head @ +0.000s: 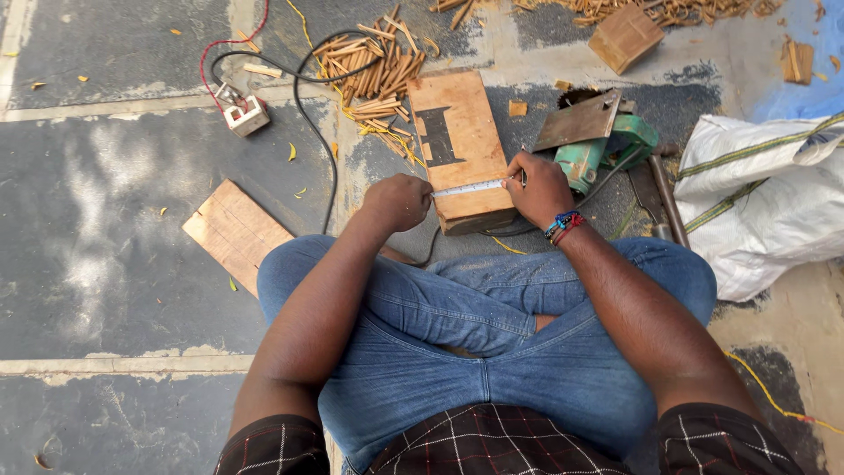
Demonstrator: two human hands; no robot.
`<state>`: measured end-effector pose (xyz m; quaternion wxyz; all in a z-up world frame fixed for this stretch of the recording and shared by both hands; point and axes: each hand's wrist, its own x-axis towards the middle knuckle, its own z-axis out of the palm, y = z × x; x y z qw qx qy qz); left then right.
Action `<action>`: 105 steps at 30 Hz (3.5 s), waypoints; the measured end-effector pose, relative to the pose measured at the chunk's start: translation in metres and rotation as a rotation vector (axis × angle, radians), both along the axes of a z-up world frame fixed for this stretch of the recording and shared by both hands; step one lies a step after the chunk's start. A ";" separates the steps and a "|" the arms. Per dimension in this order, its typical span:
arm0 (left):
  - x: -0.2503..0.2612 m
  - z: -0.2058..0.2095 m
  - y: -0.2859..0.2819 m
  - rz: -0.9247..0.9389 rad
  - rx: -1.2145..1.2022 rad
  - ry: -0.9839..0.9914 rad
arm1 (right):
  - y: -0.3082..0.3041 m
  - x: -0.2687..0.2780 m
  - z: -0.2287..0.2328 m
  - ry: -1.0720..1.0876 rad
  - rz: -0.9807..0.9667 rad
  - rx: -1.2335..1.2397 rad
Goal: The person measures wooden blocks with a tape measure and marks them using a pencil. They handle several pieces of wood, rotating and arranging them on the floor to check dimensions and mark lines.
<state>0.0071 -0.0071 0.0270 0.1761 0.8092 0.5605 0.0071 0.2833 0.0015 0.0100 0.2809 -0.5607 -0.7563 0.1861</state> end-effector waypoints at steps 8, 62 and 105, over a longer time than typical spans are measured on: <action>0.007 0.011 -0.003 0.073 -0.057 0.058 | 0.000 -0.002 0.003 -0.020 0.004 -0.018; 0.007 0.008 0.001 0.039 -0.064 0.058 | -0.005 0.019 0.043 0.026 0.014 0.312; 0.003 0.007 -0.003 0.042 -0.052 0.015 | -0.001 -0.005 0.015 -0.081 -0.015 -0.075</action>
